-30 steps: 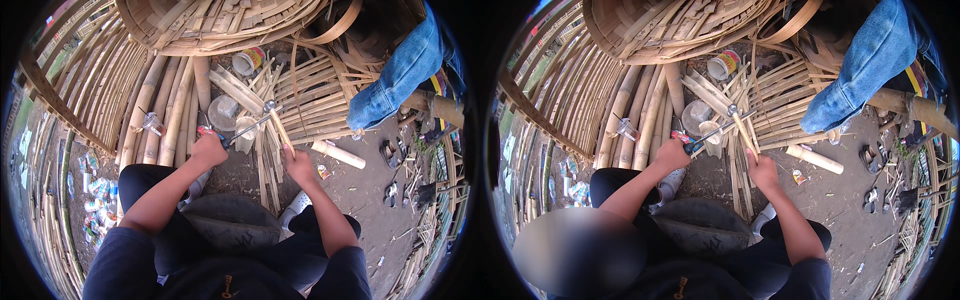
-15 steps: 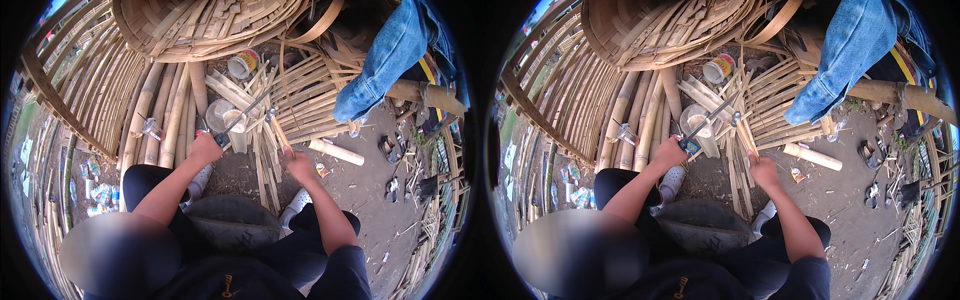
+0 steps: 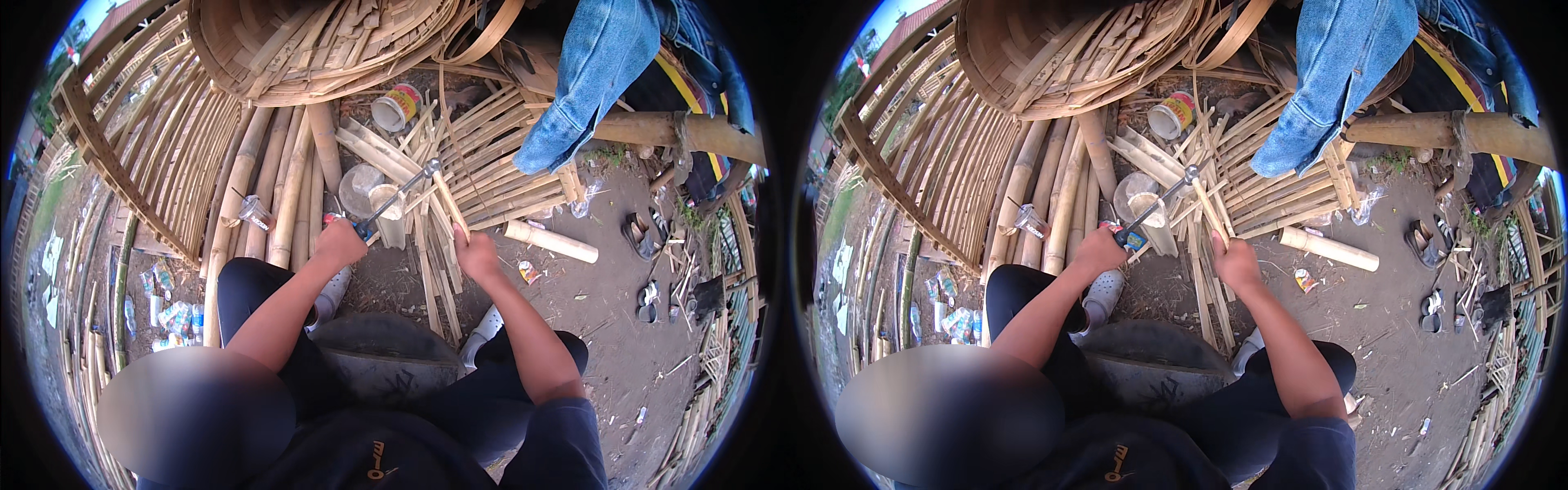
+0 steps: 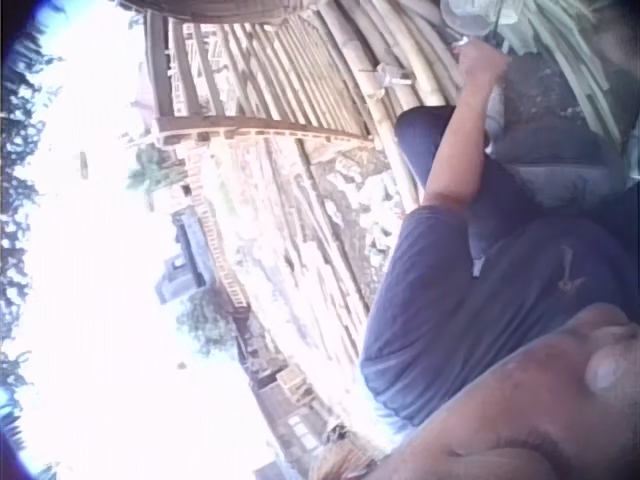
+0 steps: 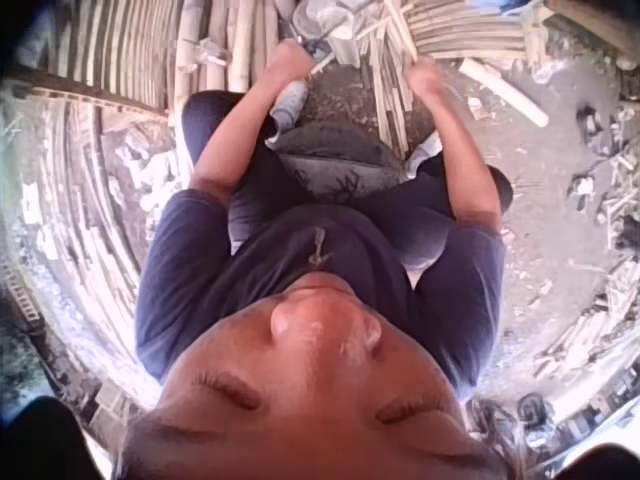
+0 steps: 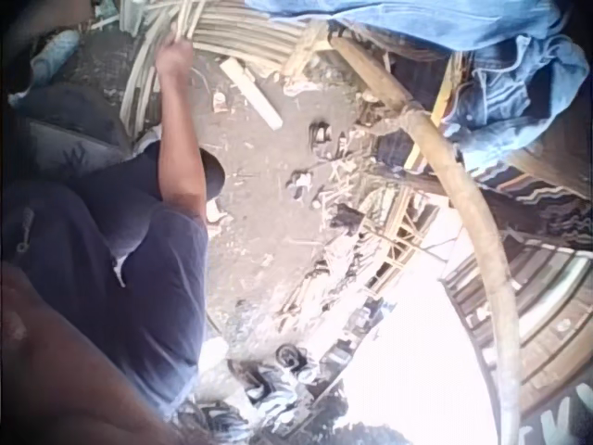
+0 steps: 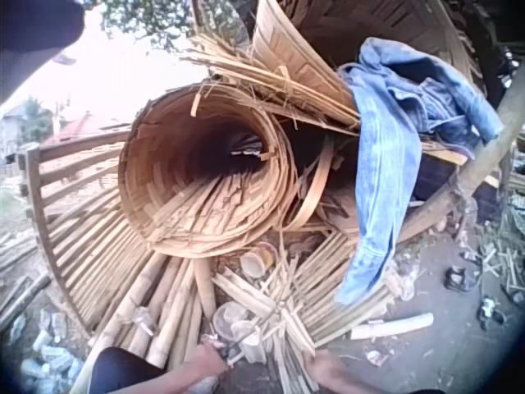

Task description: The person uses a hammer and a knife to split and sharpen bamboo strips on a wooden block.

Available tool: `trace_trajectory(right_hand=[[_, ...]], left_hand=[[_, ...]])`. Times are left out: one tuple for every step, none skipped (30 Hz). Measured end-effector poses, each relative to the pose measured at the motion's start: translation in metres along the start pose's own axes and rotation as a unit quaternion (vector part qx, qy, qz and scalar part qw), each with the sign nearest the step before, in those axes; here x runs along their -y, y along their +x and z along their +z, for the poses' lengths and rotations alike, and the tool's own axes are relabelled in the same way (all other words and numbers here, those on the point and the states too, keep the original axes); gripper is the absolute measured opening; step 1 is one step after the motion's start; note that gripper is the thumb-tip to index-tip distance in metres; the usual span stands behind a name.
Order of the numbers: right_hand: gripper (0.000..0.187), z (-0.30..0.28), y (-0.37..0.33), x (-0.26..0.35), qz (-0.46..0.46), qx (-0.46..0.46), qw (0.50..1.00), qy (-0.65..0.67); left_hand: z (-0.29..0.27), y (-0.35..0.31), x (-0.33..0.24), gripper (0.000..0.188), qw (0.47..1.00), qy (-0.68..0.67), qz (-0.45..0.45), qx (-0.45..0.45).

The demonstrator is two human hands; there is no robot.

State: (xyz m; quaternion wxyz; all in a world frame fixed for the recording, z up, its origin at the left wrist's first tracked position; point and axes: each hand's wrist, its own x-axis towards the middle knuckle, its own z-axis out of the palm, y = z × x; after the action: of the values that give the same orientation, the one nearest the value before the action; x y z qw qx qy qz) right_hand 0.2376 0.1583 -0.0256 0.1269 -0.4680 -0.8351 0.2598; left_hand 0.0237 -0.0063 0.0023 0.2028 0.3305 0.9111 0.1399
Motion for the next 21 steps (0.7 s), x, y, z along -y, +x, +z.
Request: trace_trajectory(right_hand=[[0.056, -0.003, 0.002, 0.006, 0.008, -0.004, 1.000, 0.028], [0.055, -0.007, 0.004, 0.012, -0.021, -0.031, 0.998, 0.050], [0.054, -0.014, -0.002, 0.021, -0.045, -0.048, 0.996, 0.065], [0.053, -0.027, -0.008, 0.031, -0.069, -0.070, 0.992, 0.079], [0.050, -0.041, -0.014, 0.042, -0.111, -0.100, 0.984, 0.095], [0.049, -0.053, -0.015, 0.048, -0.135, -0.118, 0.978, 0.109], [0.048, -0.061, -0.016, 0.053, -0.159, -0.132, 0.970, 0.125], [0.046, -0.064, -0.017, 0.055, -0.184, -0.145, 0.962, 0.142], [0.049, -0.058, -0.016, 0.046, -0.188, -0.144, 0.957, 0.171], [0.051, -0.043, -0.010, 0.029, -0.137, -0.100, 0.980, 0.105], [0.052, -0.022, -0.002, 0.010, -0.084, -0.055, 0.994, 0.040], [0.054, -0.018, -0.002, 0.009, -0.036, -0.008, 0.999, -0.021], [0.056, -0.016, -0.004, 0.006, -0.013, 0.002, 1.000, -0.012], [0.058, -0.014, -0.007, 0.003, 0.009, 0.012, 1.000, -0.003], [0.060, -0.015, -0.007, 0.007, 0.028, 0.018, 0.999, 0.013], [0.061, -0.019, -0.005, 0.011, 0.045, 0.024, 0.997, 0.060], [0.062, -0.025, 0.000, 0.014, 0.061, 0.029, 0.992, 0.105], [0.063, -0.026, 0.000, 0.016, 0.080, 0.047, 0.985, 0.146], [0.064, -0.045, -0.012, 0.034, 0.085, 0.058, 0.981, 0.165], [0.064, -0.050, -0.015, 0.039, 0.061, 0.049, 0.987, 0.139], [0.064, -0.058, -0.015, 0.042, 0.035, 0.032, 0.992, 0.116]], left_hand=[[0.002, 0.000, 0.004, 0.033, 1.000, 0.007, -0.006, -0.010], [0.001, 0.002, 0.006, 0.033, 1.000, 0.014, -0.012, -0.020], [0.000, -0.001, 0.004, 0.034, 1.000, 0.022, -0.016, -0.006], [0.000, -0.002, 0.001, 0.034, 1.000, 0.019, -0.016, -0.002], [0.001, -0.003, 0.000, 0.035, 1.000, 0.016, -0.017, 0.003], [0.001, -0.004, -0.003, 0.035, 1.000, 0.014, -0.015, 0.007], [0.002, -0.004, -0.002, 0.035, 1.000, 0.013, -0.014, 0.002], [0.006, -0.002, 0.001, 0.035, 1.000, 0.012, -0.015, -0.004], [0.008, -0.002, -0.001, 0.036, 1.000, 0.010, -0.011, -0.009], [0.009, -0.002, -0.008, 0.036, 1.000, 0.017, -0.011, -0.002], [0.010, -0.001, -0.015, 0.036, 1.000, 0.026, -0.012, 0.006], [0.007, -0.003, -0.017, 0.036, 0.999, 0.035, -0.017, 0.008], [0.010, -0.006, -0.017, 0.036, 0.999, 0.042, -0.015, 0.005], [0.015, -0.006, -0.017, 0.036, 0.999, 0.049, -0.014, 0.003], [0.011, -0.007, -0.018, 0.036, 0.998, 0.061, -0.011, -0.006], [0.007, -0.007, -0.021, 0.037, 0.998, 0.059, -0.011, -0.010], [0.003, -0.004, -0.026, 0.037, 0.998, 0.057, -0.010, -0.012], [0.005, -0.006, -0.026, 0.037, 0.998, 0.052, -0.018, -0.005], [0.002, -0.008, -0.026, 0.038, 0.998, 0.044, -0.036, 0.011], [0.005, -0.006, -0.022, 0.038, 0.998, 0.055, -0.037, 0.012], [0.009, 0.001, -0.020, 0.038, 0.997, 0.068, -0.032, 0.010]])
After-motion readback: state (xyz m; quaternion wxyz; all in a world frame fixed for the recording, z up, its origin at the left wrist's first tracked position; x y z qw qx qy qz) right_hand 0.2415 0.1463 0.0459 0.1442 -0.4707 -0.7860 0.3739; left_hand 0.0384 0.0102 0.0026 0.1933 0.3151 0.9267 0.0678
